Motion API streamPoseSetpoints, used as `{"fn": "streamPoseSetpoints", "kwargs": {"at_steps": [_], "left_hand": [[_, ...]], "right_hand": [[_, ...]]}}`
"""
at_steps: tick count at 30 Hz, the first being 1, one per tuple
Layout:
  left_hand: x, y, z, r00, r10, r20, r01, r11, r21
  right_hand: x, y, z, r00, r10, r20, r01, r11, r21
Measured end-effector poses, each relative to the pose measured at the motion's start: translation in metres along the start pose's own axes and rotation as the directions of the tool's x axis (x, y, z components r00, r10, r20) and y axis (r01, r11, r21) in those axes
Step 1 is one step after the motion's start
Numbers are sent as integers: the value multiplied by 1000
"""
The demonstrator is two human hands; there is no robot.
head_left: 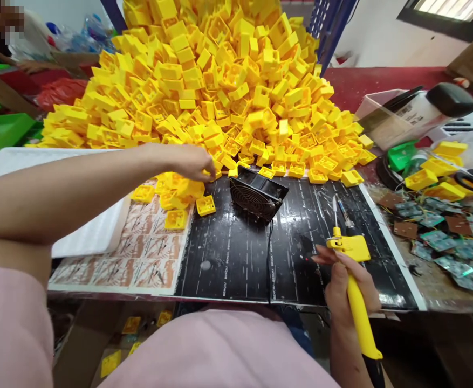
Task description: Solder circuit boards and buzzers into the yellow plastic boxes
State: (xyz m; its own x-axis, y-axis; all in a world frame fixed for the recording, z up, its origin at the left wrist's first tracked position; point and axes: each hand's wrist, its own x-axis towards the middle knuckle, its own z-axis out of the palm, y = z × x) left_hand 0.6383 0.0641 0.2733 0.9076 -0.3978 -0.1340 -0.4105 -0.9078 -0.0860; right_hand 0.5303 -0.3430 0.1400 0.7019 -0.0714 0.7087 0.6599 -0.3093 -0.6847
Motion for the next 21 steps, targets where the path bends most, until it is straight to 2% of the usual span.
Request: {"fn": "streamPoseSetpoints", "kwargs": {"at_steps": [2,4,7,9,11,13,15,18,21], "left_hand": [[28,4,-15,997,28,72,-27,1000,-16],[62,12,-21,997,79,21,-76,993,-93],[109,29,-13,982,184,-35,-186,946,-266],[133,41,-3,973,231,17,-213,923,-321],[148,52,7,944,310,114,-261,911,-319],[153,60,15,901,400,170,-350,899,-262],[152,63,21,877,450,169,-426,890,-160],[142,55,27,886,433,164,-438,899,-7],[128,36,31,897,395,197,-410,911,45]], "right_hand": [[0,2,1,1000,-8,4,8,1000,6],[-2,4,0,1000,-21,0,21,1000,9],[-6,9,0,1000,-19,17,19,1000,3],[-8,11,-1,999,0,44,0,1000,-1],[-9,12,-1,998,27,62,-27,1000,-2],[-8,12,-1,997,52,64,-52,999,1],[-7,10,-1,996,68,56,-68,998,4],[-5,8,0,996,79,48,-79,997,3],[-5,8,1,994,96,56,-95,995,-10]]}}
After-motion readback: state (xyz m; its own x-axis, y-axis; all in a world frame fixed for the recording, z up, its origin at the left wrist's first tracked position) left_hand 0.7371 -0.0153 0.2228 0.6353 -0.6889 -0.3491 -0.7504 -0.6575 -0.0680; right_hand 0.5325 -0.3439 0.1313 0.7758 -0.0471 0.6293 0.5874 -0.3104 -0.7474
